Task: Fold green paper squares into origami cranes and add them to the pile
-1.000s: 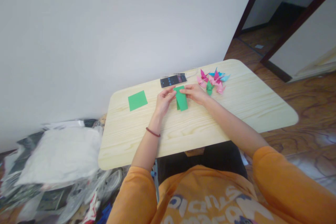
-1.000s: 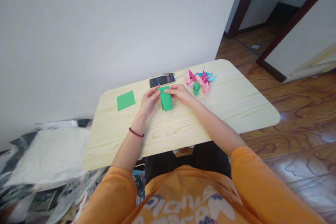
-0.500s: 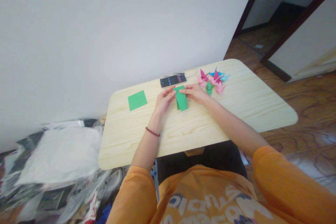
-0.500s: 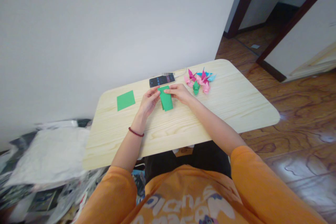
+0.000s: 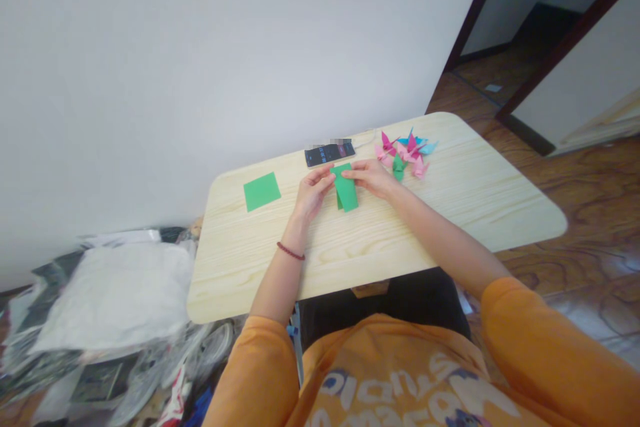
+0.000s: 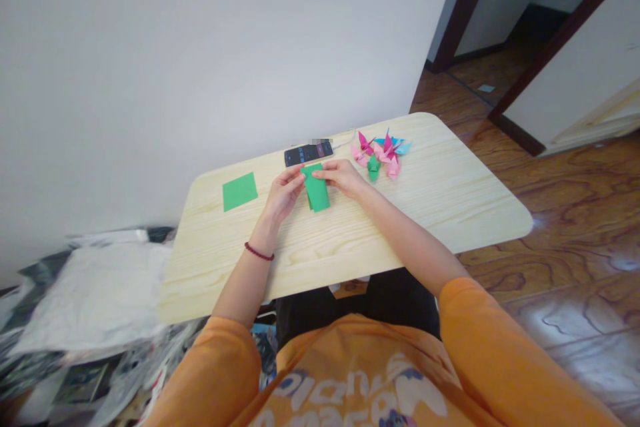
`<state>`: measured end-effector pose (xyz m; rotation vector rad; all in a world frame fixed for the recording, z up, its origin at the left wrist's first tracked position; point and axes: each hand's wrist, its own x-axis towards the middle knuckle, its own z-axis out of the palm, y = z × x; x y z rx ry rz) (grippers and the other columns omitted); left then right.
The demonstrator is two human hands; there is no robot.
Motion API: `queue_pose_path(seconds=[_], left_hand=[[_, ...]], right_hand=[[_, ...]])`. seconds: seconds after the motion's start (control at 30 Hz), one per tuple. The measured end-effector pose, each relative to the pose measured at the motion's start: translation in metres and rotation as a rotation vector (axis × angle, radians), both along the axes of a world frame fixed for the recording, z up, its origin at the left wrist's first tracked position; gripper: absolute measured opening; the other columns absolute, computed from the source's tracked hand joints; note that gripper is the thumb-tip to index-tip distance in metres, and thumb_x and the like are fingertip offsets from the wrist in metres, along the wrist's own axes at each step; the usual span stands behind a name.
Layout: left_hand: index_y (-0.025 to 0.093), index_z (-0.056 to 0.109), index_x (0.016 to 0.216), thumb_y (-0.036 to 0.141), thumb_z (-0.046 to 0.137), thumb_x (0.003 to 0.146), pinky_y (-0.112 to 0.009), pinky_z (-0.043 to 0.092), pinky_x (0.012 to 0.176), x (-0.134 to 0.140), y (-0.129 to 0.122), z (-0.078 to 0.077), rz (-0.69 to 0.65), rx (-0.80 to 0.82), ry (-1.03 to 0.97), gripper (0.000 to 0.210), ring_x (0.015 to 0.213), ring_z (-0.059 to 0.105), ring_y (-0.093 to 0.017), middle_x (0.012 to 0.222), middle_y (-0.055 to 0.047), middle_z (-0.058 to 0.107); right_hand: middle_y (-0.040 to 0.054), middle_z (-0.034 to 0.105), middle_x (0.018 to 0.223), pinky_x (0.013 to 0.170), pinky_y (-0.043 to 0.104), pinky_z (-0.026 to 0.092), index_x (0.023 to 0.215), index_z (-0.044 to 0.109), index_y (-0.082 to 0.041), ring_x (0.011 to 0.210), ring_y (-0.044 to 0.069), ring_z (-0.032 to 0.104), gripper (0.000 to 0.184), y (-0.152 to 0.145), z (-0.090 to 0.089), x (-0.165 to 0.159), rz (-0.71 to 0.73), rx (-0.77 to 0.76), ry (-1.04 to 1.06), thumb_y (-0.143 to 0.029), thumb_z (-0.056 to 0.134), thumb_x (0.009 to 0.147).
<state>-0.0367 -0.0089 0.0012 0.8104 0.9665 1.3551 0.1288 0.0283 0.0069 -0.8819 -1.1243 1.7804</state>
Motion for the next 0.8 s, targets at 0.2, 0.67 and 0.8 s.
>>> queue_pose_path(seconds=[0.2,0.67,0.8], left_hand=[[0.020,0.073,0.092,0.026,0.088,0.055,-0.032,0.052,0.088,-0.0004,0.0010,-0.0016,-0.005,0.005,-0.006,0.041,0.092,0.068,-0.018,0.084,-0.002,0.071],[0.020,0.075,0.089,0.022,0.088,0.054,-0.029,0.051,0.084,-0.0007,0.0005,-0.0010,-0.029,0.031,-0.060,0.038,0.079,0.067,-0.013,0.083,-0.001,0.072],[0.019,0.074,0.091,0.022,0.088,0.054,-0.028,0.052,0.082,-0.0009,0.0009,-0.0017,-0.030,0.024,-0.064,0.039,0.078,0.066,-0.013,0.084,-0.001,0.072]], right_hand=[[0.0055,0.076,0.081,0.079,0.031,0.056,0.074,0.076,-0.017,0.074,0.016,0.068,0.037,0.0009,-0.0016,-0.0002,-0.007,0.000,0.006,-0.035,0.091,0.046],[0.0052,0.075,0.080,0.076,0.027,0.055,0.075,0.077,-0.015,0.072,0.014,0.067,0.034,-0.0005,0.0017,-0.0003,-0.001,-0.033,0.029,-0.029,0.090,0.047],[0.0059,0.075,0.082,0.079,0.029,0.055,0.076,0.076,-0.014,0.073,0.014,0.068,0.032,0.0003,0.0007,-0.0001,-0.002,-0.035,0.020,-0.027,0.089,0.050]])
